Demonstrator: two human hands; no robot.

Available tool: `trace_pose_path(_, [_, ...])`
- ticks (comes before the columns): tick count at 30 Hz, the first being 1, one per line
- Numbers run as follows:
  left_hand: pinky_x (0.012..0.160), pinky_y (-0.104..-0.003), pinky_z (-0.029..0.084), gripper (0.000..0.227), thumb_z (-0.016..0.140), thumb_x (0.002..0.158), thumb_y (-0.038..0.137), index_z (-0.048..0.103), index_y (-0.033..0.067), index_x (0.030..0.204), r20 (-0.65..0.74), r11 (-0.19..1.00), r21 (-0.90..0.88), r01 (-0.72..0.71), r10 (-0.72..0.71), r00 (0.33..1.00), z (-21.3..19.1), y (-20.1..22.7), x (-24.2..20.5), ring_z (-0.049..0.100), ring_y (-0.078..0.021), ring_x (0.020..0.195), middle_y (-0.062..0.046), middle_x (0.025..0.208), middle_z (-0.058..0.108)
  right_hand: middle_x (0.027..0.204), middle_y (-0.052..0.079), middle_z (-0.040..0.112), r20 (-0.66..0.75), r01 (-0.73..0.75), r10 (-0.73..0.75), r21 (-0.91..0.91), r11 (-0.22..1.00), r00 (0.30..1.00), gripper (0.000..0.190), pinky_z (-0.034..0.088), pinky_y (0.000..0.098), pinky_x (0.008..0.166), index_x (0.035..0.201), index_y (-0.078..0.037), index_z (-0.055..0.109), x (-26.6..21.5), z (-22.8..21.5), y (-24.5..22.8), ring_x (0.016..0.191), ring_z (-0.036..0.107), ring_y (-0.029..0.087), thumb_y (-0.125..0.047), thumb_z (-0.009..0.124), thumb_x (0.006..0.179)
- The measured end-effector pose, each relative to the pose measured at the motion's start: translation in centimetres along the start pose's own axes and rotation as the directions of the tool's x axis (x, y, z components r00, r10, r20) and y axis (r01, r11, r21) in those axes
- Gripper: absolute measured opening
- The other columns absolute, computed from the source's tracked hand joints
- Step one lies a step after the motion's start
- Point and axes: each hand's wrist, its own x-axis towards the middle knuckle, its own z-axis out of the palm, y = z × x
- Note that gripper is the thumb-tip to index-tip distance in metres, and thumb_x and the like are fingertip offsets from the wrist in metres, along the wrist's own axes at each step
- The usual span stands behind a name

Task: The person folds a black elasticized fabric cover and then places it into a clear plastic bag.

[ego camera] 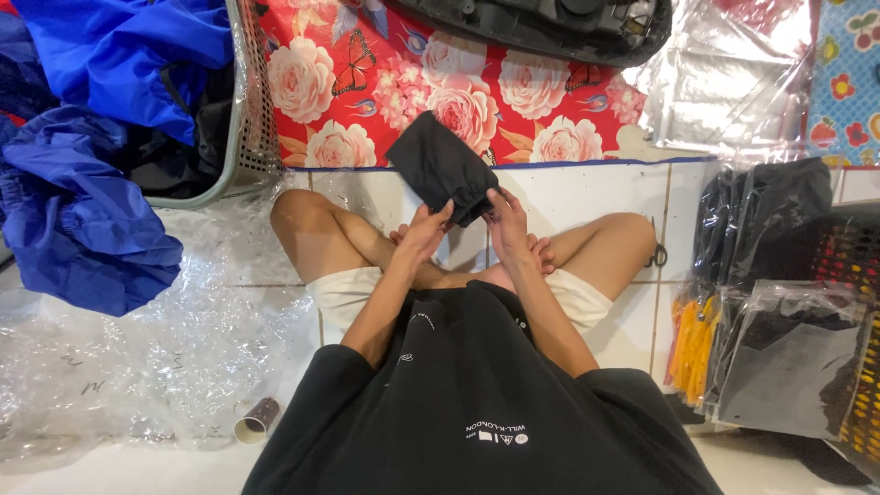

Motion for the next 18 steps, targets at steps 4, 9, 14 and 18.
trace_pose_path(4, [0.086, -0.038, 0.061, 0.070, 0.091, 0.086, 0.019, 0.054, 0.0018, 0.143, 0.022, 0.982, 0.091, -0.164, 0.162, 0.987, 1.8, -2.6, -0.8, 0.069, -0.0247, 0.102, -0.015, 0.130, 0.067, 0.105, 0.002, 0.058, 0.011, 0.056, -0.062, 0.282, 0.958, 0.998, 0.044, 0.052, 0.0342, 0.091, 0.121, -0.013, 0.061, -1.4, 1.9, -0.7, 0.100, 0.064, 0.020, -0.026, 0.086, 0.087])
trace_pose_path(9, [0.089, -0.037, 0.060, 0.065, 0.091, 0.082, 0.010, 0.059, -0.0050, 0.137, 0.040, 0.936, 0.255, -0.241, 0.239, 0.970, 5.3, -0.2, -4.4, 0.065, -0.0244, 0.111, -0.020, 0.129, 0.066, 0.107, 0.008, 0.066, -0.060, 0.213, -0.207, 0.126, 0.969, 0.977, 0.048, 0.060, 0.0332, 0.086, 0.126, -0.004, 0.060, -0.7, 1.4, -0.9, 0.097, 0.068, 0.019, -0.024, 0.086, 0.091])
trace_pose_path(14, [0.080, -0.039, 0.060, 0.046, 0.082, 0.078, -0.004, 0.065, 0.0043, 0.120, 0.151, 0.823, 0.493, -0.282, 0.238, 0.959, 0.6, 0.9, -1.1, 0.073, -0.0240, 0.085, -0.014, 0.108, 0.074, 0.121, 0.011, 0.067, -0.071, 0.362, -0.363, -0.032, 0.932, 0.929, 0.055, 0.055, 0.0413, 0.101, 0.137, -0.009, 0.057, 1.8, -3.0, -3.1, 0.115, 0.067, 0.024, -0.030, 0.085, 0.095])
trace_pose_path(18, [0.078, -0.039, 0.056, 0.019, 0.065, 0.102, 0.015, 0.066, 0.0058, 0.119, -0.029, 0.696, 0.582, -0.421, 0.534, 0.845, 3.3, 7.7, -3.9, 0.069, -0.0243, 0.087, -0.016, 0.107, 0.071, 0.121, 0.007, 0.068, 0.034, 0.426, -0.440, -0.324, 0.845, 0.898, 0.046, 0.053, 0.0375, 0.101, 0.133, -0.012, 0.062, 0.0, -7.0, -7.0, 0.114, 0.063, 0.016, -0.030, 0.083, 0.096])
